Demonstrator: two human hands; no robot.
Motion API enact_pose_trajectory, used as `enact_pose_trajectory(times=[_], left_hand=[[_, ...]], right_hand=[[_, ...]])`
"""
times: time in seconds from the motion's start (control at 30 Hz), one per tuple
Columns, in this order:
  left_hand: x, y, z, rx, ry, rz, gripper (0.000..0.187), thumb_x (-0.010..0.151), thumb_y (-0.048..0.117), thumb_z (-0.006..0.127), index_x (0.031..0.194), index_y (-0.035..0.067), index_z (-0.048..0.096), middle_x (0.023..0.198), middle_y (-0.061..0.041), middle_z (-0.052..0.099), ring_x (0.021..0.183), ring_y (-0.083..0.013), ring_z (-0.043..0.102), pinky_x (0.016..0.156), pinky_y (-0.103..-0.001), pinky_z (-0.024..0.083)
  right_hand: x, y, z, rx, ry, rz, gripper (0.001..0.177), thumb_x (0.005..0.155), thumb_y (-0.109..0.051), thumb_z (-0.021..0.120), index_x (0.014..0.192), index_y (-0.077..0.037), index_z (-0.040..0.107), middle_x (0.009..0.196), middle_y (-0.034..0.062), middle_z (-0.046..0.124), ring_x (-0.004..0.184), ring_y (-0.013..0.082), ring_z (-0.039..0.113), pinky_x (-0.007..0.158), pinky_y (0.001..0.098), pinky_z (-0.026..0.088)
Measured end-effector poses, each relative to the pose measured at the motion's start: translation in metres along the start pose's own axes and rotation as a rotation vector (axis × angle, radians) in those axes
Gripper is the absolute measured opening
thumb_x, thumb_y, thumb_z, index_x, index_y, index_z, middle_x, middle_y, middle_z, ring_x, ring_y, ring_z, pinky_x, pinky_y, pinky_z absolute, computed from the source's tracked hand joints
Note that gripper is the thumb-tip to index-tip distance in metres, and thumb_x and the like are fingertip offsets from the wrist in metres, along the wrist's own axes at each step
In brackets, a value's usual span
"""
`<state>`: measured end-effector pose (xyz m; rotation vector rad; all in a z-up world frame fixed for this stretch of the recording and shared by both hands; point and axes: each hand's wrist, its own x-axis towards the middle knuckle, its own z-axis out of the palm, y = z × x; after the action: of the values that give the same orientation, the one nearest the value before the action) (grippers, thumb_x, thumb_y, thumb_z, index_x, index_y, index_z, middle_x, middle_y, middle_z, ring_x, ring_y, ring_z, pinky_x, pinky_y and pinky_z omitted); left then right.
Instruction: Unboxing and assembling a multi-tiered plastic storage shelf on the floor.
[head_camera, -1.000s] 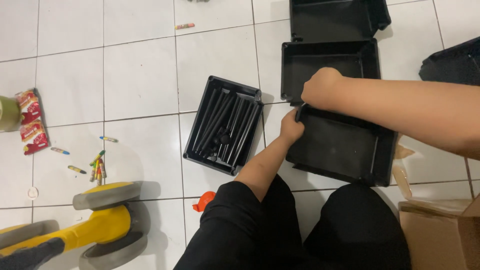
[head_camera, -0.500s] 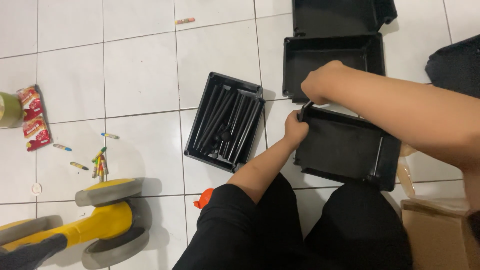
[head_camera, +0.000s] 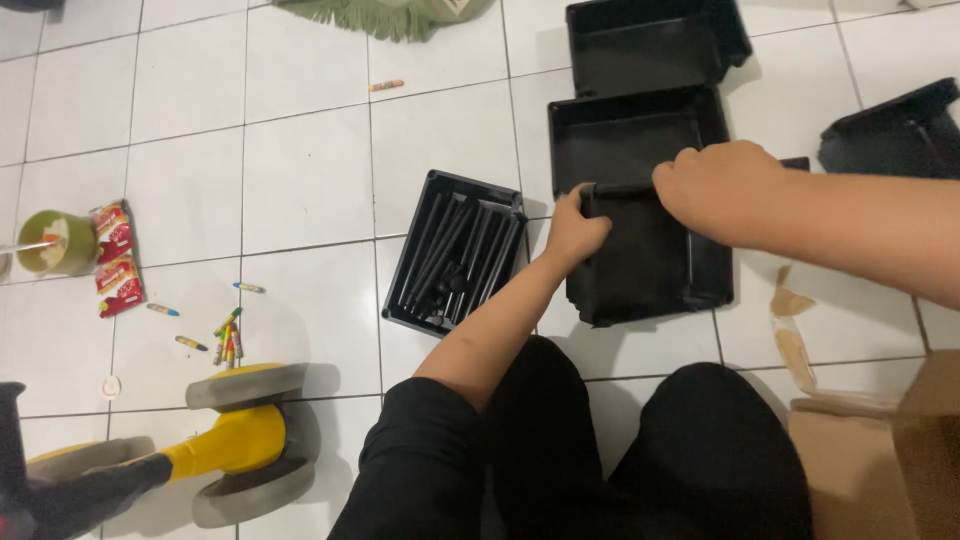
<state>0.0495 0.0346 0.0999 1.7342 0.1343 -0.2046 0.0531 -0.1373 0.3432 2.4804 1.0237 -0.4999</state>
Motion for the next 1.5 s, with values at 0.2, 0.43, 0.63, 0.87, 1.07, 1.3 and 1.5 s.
enact_pose_trajectory(times=[0.2, 0.43, 0.63, 0.87, 1.07, 1.3, 1.5], left_hand=[[-0.041, 0.082, -0.014, 0.240, 0.288, 0.155, 0.055, 0.069, 0.011, 0.068, 0.124, 0.015, 0.066, 0.122, -0.020, 0.058, 0.115, -0.0399, 0.058, 0.101, -0.043, 0.049], [-0.076, 0.164, -0.049, 0.384, 0.376, 0.239, 0.048, 0.069, 0.010, 0.063, 0.115, 0.019, 0.070, 0.123, -0.016, 0.056, 0.109, -0.0393, 0.061, 0.095, -0.045, 0.052], [-0.099, 0.177, -0.069, 0.436, 0.397, 0.329, 0.054, 0.068, 0.012, 0.066, 0.122, 0.016, 0.066, 0.126, -0.018, 0.057, 0.111, -0.0409, 0.062, 0.097, -0.046, 0.052], [-0.106, 0.141, -0.102, 0.081, 0.400, 0.325, 0.093, 0.064, 0.024, 0.086, 0.134, -0.010, 0.036, 0.126, -0.029, 0.052, 0.114, -0.0383, 0.058, 0.096, -0.043, 0.049], [-0.082, 0.073, -0.168, -0.271, 0.503, 0.018, 0.061, 0.066, 0.020, 0.077, 0.115, -0.006, 0.052, 0.105, -0.019, 0.066, 0.093, -0.0296, 0.065, 0.080, -0.040, 0.055], [-0.110, 0.104, -0.249, -0.513, 0.518, 0.170, 0.054, 0.071, 0.018, 0.073, 0.118, -0.003, 0.057, 0.100, -0.016, 0.065, 0.088, -0.0249, 0.064, 0.076, -0.036, 0.055], [-0.122, 0.117, -0.265, -0.658, 0.382, 0.118, 0.050, 0.076, 0.019, 0.073, 0.120, 0.008, 0.054, 0.103, -0.010, 0.066, 0.092, -0.0216, 0.066, 0.081, -0.033, 0.055]], right_hand=[[-0.057, -0.021, -0.044, 0.025, 0.067, 0.132, 0.030, 0.088, -0.010, 0.059, 0.116, 0.001, 0.057, 0.095, 0.0191, 0.070, 0.078, 0.0356, 0.076, 0.057, 0.0429, 0.063], [-0.083, -0.030, -0.080, 0.398, 0.064, 0.339, 0.033, 0.107, -0.035, 0.046, 0.117, -0.010, 0.065, 0.082, 0.0159, 0.072, 0.079, 0.0351, 0.072, 0.072, 0.0495, 0.058], [-0.075, -0.018, -0.072, 0.617, 0.105, 0.381, 0.038, 0.105, -0.041, 0.049, 0.111, -0.011, 0.071, 0.086, 0.0170, 0.071, 0.083, 0.0364, 0.070, 0.076, 0.0525, 0.056], [-0.089, -0.070, -0.156, 0.228, 0.316, 0.360, 0.034, 0.103, -0.041, 0.057, 0.110, -0.012, 0.073, 0.095, 0.0190, 0.075, 0.090, 0.0400, 0.070, 0.074, 0.0538, 0.054], [0.005, -0.168, -0.072, -0.122, 1.261, -0.753, 0.008, 0.082, -0.019, 0.062, 0.077, -0.017, 0.056, 0.078, 0.0032, 0.054, 0.075, 0.0224, 0.055, 0.066, 0.0406, 0.044], [0.163, -0.272, 0.145, 0.450, 0.305, -0.546, 0.009, 0.087, -0.016, 0.066, 0.094, -0.013, 0.070, 0.099, 0.0086, 0.068, 0.100, 0.0331, 0.066, 0.078, 0.0467, 0.054], [0.190, -0.289, 0.113, 0.066, -0.040, -0.236, 0.041, 0.090, -0.001, 0.067, 0.128, -0.015, 0.064, 0.139, 0.0069, 0.053, 0.123, 0.0293, 0.056, 0.096, 0.0427, 0.051]])
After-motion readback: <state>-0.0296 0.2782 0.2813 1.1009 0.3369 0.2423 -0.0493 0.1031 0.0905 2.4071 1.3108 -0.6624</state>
